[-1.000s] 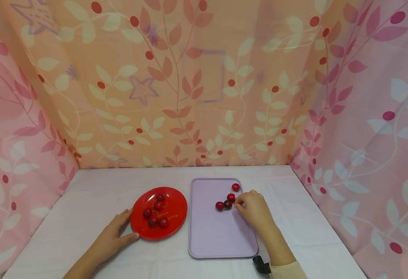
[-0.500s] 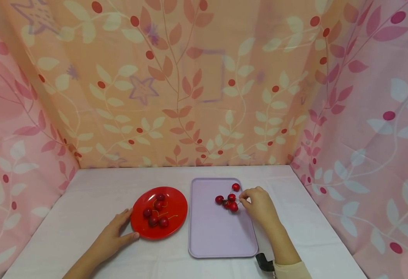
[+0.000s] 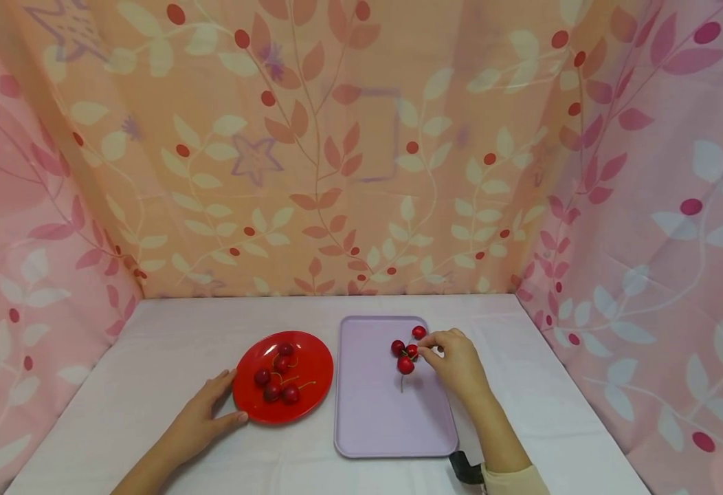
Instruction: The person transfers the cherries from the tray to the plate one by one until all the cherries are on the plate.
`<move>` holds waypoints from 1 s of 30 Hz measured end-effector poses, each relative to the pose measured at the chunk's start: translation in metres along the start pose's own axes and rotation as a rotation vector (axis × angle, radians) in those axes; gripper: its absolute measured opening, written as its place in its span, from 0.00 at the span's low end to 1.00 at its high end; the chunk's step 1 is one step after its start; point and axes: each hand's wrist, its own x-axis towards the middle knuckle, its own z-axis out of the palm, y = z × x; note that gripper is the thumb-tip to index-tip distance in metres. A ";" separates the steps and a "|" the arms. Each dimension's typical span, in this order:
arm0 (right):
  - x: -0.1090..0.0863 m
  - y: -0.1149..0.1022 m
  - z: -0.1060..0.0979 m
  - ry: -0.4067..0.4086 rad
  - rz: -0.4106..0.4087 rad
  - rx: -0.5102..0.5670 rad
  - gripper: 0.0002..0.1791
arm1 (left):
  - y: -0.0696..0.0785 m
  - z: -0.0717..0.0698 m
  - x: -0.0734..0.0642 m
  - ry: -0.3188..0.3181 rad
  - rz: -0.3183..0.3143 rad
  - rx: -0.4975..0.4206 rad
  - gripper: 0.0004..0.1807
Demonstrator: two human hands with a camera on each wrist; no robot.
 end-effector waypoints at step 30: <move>0.027 -0.072 0.036 -0.038 0.031 0.253 0.03 | 0.001 -0.001 0.000 -0.024 -0.039 -0.016 0.56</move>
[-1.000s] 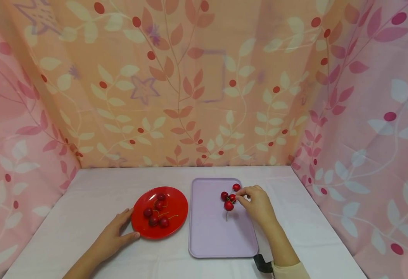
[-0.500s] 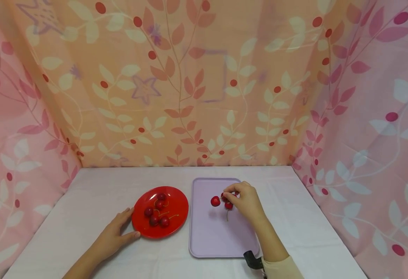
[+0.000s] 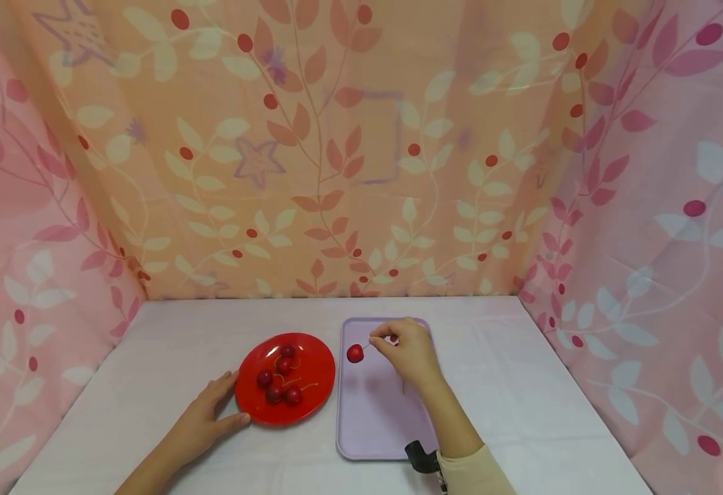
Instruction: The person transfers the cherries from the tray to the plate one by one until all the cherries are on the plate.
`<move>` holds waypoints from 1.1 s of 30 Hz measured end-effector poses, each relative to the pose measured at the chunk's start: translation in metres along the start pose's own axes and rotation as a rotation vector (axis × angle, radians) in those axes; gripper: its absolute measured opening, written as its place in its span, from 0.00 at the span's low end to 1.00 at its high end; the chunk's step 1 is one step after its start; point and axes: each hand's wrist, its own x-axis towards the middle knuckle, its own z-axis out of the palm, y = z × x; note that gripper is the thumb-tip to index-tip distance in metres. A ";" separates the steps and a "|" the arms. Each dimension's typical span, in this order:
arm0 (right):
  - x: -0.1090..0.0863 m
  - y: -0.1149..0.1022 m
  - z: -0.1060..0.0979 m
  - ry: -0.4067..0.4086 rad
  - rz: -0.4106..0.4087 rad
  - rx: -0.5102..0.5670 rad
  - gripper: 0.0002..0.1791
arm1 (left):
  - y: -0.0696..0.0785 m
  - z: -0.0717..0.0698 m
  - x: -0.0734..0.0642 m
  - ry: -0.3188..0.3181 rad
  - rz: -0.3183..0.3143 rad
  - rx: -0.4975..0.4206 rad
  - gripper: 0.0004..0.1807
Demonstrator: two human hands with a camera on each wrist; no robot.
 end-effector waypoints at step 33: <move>0.016 -0.025 0.079 -0.176 0.033 0.076 0.04 | 0.001 0.001 0.000 0.004 -0.014 -0.002 0.56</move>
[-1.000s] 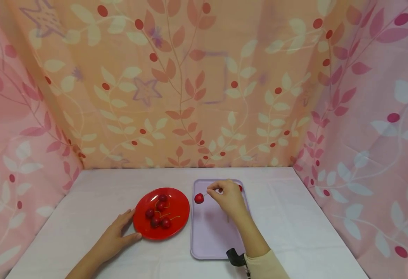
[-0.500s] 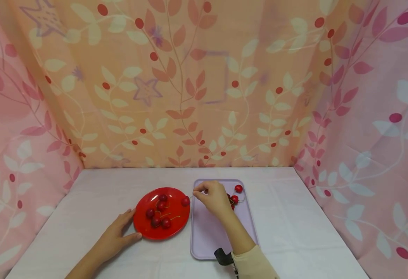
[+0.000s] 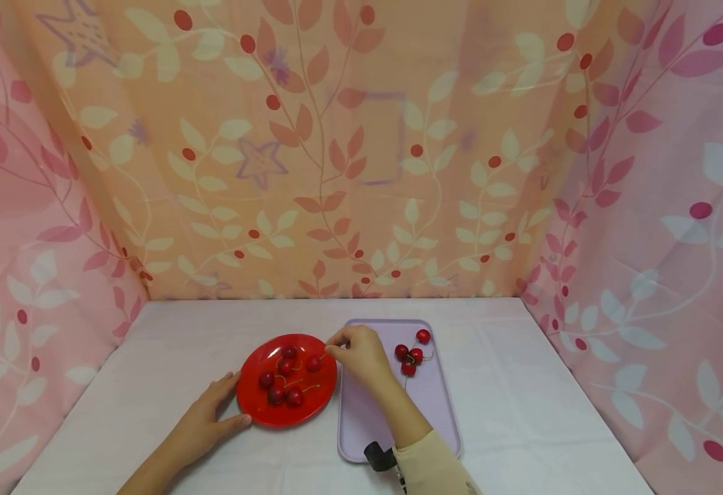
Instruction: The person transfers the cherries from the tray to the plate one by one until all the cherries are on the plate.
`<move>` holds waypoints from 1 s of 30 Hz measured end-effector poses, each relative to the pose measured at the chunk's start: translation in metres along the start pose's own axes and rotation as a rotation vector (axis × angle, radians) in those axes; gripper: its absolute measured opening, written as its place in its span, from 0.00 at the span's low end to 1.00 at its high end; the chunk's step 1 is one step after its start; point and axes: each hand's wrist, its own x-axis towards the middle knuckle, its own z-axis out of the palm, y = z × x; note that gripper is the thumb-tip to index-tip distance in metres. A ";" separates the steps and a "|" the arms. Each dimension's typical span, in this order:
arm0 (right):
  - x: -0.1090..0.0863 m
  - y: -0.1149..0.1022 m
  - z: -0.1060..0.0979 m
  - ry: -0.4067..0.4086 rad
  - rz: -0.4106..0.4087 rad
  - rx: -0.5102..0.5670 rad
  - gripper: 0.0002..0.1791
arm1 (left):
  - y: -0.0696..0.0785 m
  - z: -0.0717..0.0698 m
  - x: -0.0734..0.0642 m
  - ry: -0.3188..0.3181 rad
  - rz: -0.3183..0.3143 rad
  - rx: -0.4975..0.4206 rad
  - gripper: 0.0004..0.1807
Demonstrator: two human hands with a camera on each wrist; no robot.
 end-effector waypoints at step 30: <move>0.004 0.000 0.038 -0.113 0.031 0.032 0.02 | 0.002 -0.001 -0.001 -0.004 -0.005 -0.001 0.56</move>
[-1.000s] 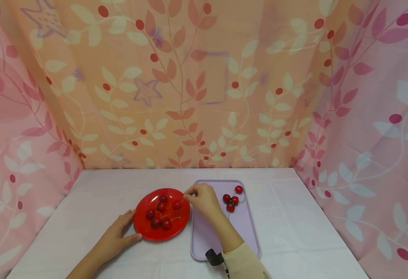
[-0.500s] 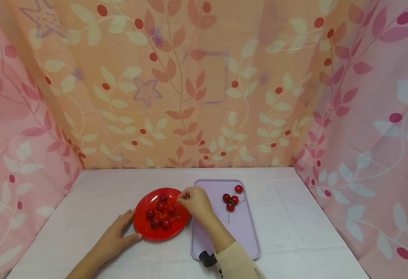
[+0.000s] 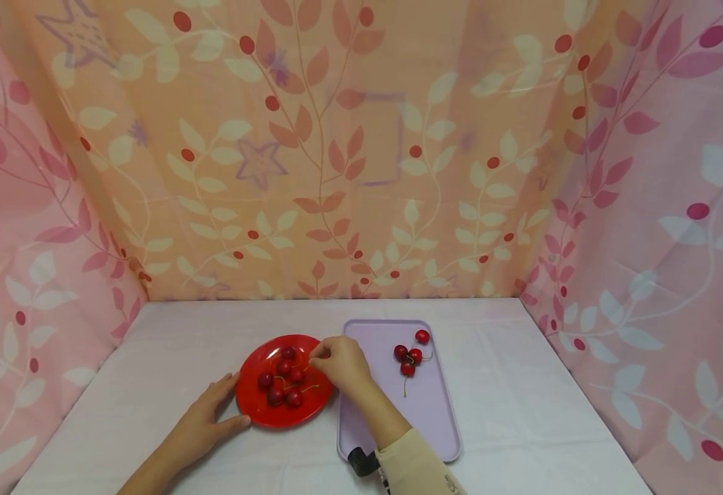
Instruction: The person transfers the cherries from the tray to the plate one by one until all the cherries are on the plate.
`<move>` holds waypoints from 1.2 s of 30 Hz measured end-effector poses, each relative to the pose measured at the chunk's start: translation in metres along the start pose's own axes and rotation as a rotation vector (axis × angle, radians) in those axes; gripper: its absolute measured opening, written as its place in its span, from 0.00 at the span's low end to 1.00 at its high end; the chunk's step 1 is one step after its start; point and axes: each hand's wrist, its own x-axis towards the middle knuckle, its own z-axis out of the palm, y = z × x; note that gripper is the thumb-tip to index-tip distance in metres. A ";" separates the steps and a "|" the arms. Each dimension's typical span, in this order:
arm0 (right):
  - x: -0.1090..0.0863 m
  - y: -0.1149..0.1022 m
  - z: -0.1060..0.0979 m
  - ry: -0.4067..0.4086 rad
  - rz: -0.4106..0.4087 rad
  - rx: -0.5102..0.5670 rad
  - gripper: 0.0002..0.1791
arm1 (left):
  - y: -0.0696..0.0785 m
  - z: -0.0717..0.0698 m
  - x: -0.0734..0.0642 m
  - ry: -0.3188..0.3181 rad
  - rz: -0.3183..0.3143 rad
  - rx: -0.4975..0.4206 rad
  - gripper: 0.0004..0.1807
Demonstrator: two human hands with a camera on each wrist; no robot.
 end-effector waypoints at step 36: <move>-0.025 -0.011 -0.036 0.023 -0.082 -0.298 0.03 | -0.006 0.002 0.000 0.006 0.033 -0.017 0.56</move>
